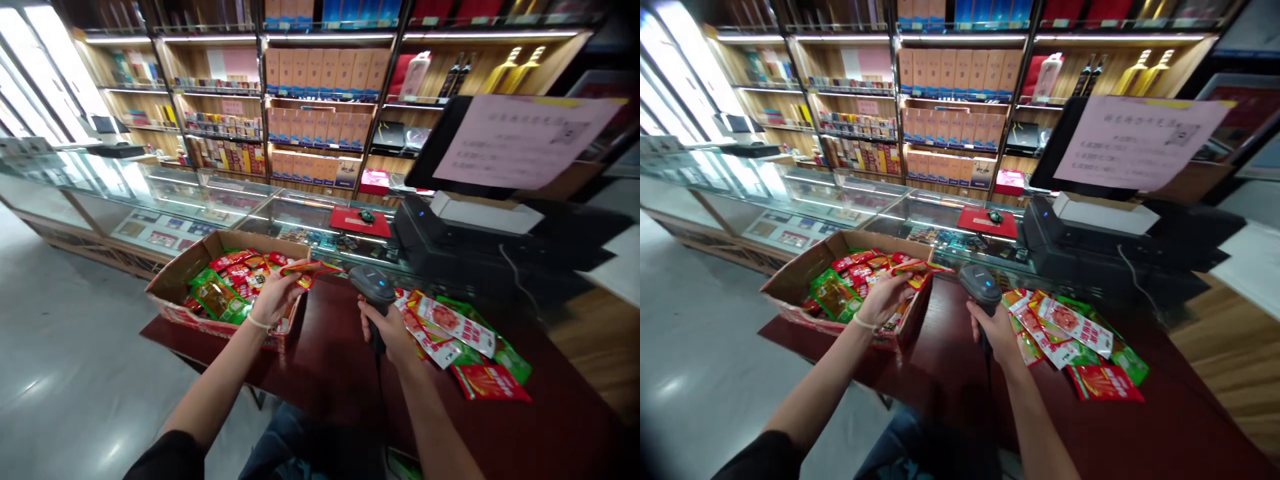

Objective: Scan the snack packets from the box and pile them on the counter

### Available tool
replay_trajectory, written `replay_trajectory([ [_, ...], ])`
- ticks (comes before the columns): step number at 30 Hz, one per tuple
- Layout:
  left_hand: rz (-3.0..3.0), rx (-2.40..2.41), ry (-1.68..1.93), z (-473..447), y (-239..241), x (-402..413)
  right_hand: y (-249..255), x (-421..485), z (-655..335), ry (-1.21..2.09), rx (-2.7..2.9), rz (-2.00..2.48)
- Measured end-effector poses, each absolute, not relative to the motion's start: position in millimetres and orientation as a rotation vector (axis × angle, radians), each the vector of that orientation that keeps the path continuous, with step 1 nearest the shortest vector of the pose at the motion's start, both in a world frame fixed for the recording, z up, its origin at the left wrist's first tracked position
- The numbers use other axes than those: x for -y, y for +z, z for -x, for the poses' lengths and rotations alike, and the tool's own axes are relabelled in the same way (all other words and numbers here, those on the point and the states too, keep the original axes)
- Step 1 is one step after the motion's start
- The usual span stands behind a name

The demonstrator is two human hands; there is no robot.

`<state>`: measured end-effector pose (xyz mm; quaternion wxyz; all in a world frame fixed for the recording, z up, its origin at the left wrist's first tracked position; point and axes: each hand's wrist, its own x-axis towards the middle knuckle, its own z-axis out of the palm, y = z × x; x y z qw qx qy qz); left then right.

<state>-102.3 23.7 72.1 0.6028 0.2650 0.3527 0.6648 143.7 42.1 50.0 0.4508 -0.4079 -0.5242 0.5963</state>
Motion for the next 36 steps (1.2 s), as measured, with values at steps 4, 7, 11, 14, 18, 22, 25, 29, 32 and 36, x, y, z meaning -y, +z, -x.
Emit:
replay_trajectory([
  [4, -0.441, -0.786, 1.509, 55, 59, -33, 48, -39, -181, 1.392, 1.237, 1.074],
  [7, -0.389, -0.758, 1.463, 24, 42, -40, 46, -35, -205, 1.363, 1.183, 1.103],
  [11, -0.408, -0.708, 1.438, -5, 15, -49, 40, -30, -227, 1.340, 1.114, 1.142],
  [14, -0.429, -0.674, 1.361, -15, -7, -55, 33, -30, -237, 1.333, 1.116, 1.145],
  [18, -0.409, -0.501, 1.139, -16, -38, -59, 21, -32, -241, 1.356, 1.078, 1.143],
  [22, -0.360, -0.427, 1.032, -13, -63, -60, 11, -30, -240, 1.403, 1.050, 1.146],
  [25, -0.373, -0.459, 1.069, -12, -75, -61, 5, -28, -242, 1.423, 1.040, 1.160],
  [29, -0.403, -0.448, 1.188, -12, -80, -59, 0, -24, -247, 1.435, 1.018, 1.166],
  [32, -0.460, -0.446, 1.231, -13, -81, -58, -1, -22, -249, 1.426, 1.021, 1.168],
  [36, -0.539, -0.532, 1.242, -19, -87, -61, 0, -19, -251, 1.422, 1.009, 1.179],
])
